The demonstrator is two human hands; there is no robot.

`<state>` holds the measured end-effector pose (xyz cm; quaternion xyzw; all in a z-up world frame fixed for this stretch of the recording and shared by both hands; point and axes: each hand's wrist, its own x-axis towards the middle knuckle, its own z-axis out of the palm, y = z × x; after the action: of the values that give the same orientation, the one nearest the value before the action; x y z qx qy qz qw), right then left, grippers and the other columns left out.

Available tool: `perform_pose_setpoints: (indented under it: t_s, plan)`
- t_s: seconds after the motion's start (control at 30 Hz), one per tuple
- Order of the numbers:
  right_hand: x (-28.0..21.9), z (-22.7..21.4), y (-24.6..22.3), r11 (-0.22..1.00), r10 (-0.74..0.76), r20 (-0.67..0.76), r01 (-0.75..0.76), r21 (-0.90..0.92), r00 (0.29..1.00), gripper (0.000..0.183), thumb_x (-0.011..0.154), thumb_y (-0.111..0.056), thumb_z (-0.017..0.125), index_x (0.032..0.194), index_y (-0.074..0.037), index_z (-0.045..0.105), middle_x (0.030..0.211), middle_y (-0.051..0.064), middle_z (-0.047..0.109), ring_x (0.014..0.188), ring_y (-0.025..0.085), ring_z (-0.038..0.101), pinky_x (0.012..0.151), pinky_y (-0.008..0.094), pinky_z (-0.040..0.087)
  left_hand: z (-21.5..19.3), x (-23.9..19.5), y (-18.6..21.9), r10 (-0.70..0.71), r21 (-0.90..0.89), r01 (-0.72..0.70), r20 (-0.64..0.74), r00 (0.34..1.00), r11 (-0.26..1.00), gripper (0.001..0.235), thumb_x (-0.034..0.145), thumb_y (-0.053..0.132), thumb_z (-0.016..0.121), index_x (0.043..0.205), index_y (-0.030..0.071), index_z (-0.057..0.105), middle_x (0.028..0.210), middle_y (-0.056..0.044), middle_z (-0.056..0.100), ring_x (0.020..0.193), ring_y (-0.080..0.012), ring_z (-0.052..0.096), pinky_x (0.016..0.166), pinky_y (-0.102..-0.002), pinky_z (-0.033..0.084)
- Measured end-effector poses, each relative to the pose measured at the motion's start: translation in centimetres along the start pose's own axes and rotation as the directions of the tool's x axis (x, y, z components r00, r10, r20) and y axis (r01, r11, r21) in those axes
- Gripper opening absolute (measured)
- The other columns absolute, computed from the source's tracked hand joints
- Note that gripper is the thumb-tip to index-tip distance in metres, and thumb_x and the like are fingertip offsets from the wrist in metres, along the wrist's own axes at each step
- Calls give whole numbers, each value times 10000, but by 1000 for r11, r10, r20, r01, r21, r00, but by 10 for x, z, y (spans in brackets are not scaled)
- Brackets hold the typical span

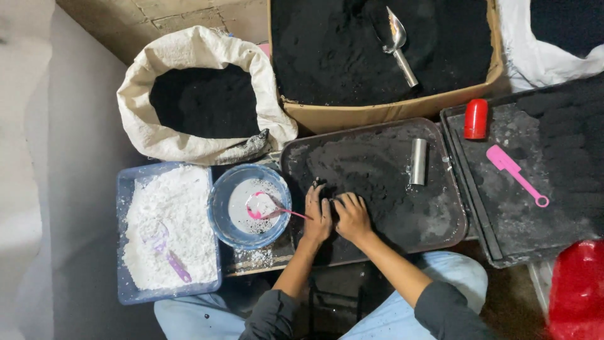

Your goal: The person sits cross-legged on the floor and uses a cylindrical metal mold to compress a black powder into a solid block. They then remove the block and knead the remaining powder by hand, adding a white powder and water from a kettle to adjust the mixture's consistency.

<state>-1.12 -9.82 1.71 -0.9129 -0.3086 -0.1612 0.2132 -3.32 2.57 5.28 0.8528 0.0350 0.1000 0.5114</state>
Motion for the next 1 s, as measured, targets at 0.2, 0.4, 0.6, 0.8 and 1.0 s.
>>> perform_pose_setpoints:
  t_s: [0.2, 0.4, 0.6, 0.8, 1.0]
  plan:
    - [40, 3, 22, 993, -45, -91, 55, 109, 995, 75, 579, -180, 516, 537, -207, 461, 571, -59, 475, 548, 181, 514, 464, 298, 400, -2, -1, 7, 58, -62, -57, 8, 998, 996, 370, 910, 178, 290, 1225, 27, 413, 1154, -207, 480, 1159, -394, 405, 994, -473, 286]
    - [72, -56, 9, 777, 437, -176, -272, 568, 882, 268, 767, -140, 629, 544, -107, 485, 447, 70, 486, 460, 239, 526, 408, 269, 383, -3, 5, 3, 79, 27, -77, -68, 995, 997, 410, 901, 160, 340, 1285, 17, 341, 1207, -229, 440, 1168, -400, 388, 985, -495, 285]
    - [33, -89, 31, 946, 253, -142, -214, 243, 957, 126, 825, -109, 586, 921, -42, 631, 938, 128, 620, 956, 324, 572, 751, 421, 471, -3, 16, 11, -68, 277, 22, 160, 985, 961, 464, 923, 324, 264, 1327, 100, 307, 1319, -209, 335, 1313, -358, 186, 1003, -538, 218]
    - [17, -65, 10, 928, 299, 238, -340, 153, 924, 525, 852, -218, 414, 1347, -70, 320, 1402, 142, 280, 1288, 347, 232, 979, 533, 230, 10, 24, 27, 42, 247, -138, 357, 933, 959, 539, 898, 351, 259, 1385, 126, 210, 1335, -204, 328, 1320, -336, 190, 1009, -520, 210]
    - [26, -21, 30, 986, 164, 202, -168, 2, 966, 365, 765, -114, 489, 1121, -36, 480, 1152, 91, 449, 1159, 282, 382, 910, 410, 329, 29, 23, -2, 79, 324, -176, 291, 954, 930, 614, 855, 432, 312, 1330, 45, 270, 1182, -188, 369, 1226, -347, 277, 982, -493, 259]
